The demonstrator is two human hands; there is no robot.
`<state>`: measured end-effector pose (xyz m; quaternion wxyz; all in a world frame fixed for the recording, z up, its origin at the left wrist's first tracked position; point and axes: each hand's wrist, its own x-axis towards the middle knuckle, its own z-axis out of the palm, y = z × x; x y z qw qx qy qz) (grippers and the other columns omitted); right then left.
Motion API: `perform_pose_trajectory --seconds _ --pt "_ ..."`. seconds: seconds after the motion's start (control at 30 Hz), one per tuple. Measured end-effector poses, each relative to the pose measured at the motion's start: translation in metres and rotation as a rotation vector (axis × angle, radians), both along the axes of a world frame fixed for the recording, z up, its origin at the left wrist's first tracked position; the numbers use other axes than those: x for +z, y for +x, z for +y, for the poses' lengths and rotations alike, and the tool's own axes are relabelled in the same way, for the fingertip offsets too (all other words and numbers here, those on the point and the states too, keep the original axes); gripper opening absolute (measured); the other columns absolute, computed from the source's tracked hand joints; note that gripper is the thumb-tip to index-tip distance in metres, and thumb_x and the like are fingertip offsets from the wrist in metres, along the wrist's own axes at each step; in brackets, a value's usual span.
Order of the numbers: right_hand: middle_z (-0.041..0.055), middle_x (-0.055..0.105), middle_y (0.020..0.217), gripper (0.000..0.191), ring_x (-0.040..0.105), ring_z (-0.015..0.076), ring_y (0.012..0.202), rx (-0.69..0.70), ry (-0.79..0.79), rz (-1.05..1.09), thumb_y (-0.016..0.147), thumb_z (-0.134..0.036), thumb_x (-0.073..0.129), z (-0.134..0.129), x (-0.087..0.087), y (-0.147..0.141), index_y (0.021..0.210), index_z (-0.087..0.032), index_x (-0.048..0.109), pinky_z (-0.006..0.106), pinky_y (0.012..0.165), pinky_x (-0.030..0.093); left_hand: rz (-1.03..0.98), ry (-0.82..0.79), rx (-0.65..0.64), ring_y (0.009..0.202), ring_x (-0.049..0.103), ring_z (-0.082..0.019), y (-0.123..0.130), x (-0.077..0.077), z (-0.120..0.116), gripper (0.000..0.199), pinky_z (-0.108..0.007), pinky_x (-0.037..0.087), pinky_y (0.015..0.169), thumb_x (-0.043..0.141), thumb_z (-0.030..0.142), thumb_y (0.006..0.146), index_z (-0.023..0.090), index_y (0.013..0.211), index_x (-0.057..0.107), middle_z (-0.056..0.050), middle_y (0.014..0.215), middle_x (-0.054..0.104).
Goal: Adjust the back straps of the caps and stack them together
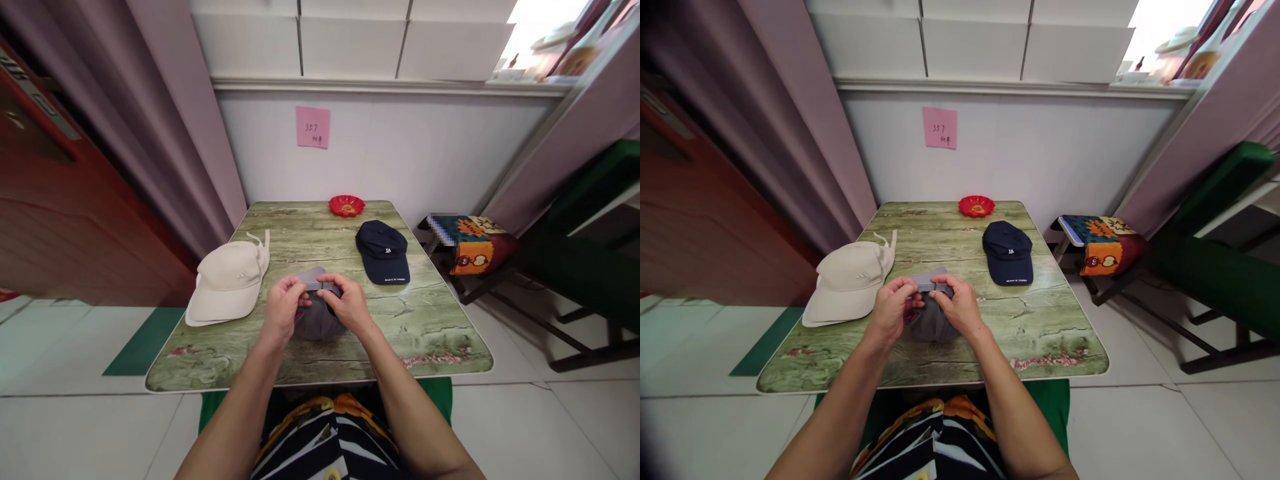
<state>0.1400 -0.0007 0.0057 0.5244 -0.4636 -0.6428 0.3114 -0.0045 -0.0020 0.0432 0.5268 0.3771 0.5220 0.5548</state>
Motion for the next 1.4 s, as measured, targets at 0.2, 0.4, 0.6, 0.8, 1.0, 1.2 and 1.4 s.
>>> perform_pose_trajectory --seconds 0.2,0.4,0.6,0.8,1.0,1.2,1.4 --pt "0.003 0.073 0.092 0.022 0.063 0.0185 0.079 -0.002 -0.012 0.003 0.079 -0.026 0.069 0.001 0.0 0.0 0.101 -0.02 0.072 0.03 0.078 0.046 -0.021 0.013 0.028 0.047 0.052 -0.009 -0.001 0.005 0.0 0.016 -0.02 0.05 0.043 0.064 0.025 0.058 0.015 0.066 0.055 0.005 0.051 0.054" --pt "0.0027 0.073 0.092 0.022 0.063 0.0181 0.079 0.01 -0.021 0.023 0.081 -0.027 0.067 0.002 -0.004 0.001 0.101 -0.021 0.071 0.03 0.076 0.046 -0.057 0.003 -0.003 0.047 0.051 -0.009 -0.001 0.007 -0.003 0.017 -0.02 0.048 0.042 0.065 0.026 0.059 0.016 0.069 0.056 0.005 0.053 0.054" --pt "0.0029 0.072 0.09 0.023 0.062 0.0186 0.079 0.01 -0.035 0.02 0.08 -0.028 0.067 0.001 -0.004 0.002 0.101 -0.021 0.07 0.03 0.074 0.047 -0.13 0.036 0.0 0.049 0.051 -0.009 0.0 0.006 -0.004 0.02 -0.018 0.045 0.04 0.068 0.026 0.062 0.016 0.072 0.055 0.004 0.056 0.055" --pt "0.0023 0.071 0.088 0.026 0.061 0.0165 0.074 0.105 -0.134 0.239 0.078 -0.031 0.068 0.001 -0.005 -0.001 0.102 -0.019 0.066 0.029 0.072 0.048 -0.062 0.059 -0.149 0.041 0.05 -0.008 -0.003 0.003 -0.003 0.034 -0.017 0.04 0.036 0.066 0.041 0.074 0.015 0.094 0.061 0.003 0.056 0.059" --pt "0.0041 0.07 0.093 0.029 0.063 0.0165 0.079 0.178 -0.214 0.407 0.077 -0.037 0.068 -0.002 -0.005 -0.004 0.1 -0.02 0.063 0.029 0.075 0.05 0.086 -0.085 -0.399 0.026 0.036 -0.008 -0.003 -0.008 -0.003 0.056 -0.015 0.022 0.027 0.058 0.054 0.079 0.011 0.115 0.058 0.007 0.039 0.048" --pt "0.0016 0.07 0.086 0.025 0.061 0.0156 0.073 0.129 -0.204 0.319 0.079 -0.033 0.062 -0.002 -0.007 0.001 0.1 -0.019 0.065 0.028 0.07 0.048 -0.072 -0.103 -0.383 0.04 0.054 -0.012 -0.007 -0.006 -0.001 0.039 -0.019 0.038 0.032 0.067 0.042 0.07 0.014 0.096 0.059 0.002 0.056 0.058" --pt "-0.0006 0.069 0.08 0.023 0.059 0.0162 0.071 0.091 -0.149 0.242 0.079 -0.029 0.057 -0.003 -0.002 0.001 0.097 -0.022 0.07 0.028 0.069 0.046 0.014 -0.006 -0.421 0.043 0.052 -0.01 -0.005 -0.004 -0.004 0.04 -0.019 0.042 0.041 0.077 0.026 0.06 0.014 0.095 0.061 0.004 0.055 0.059"
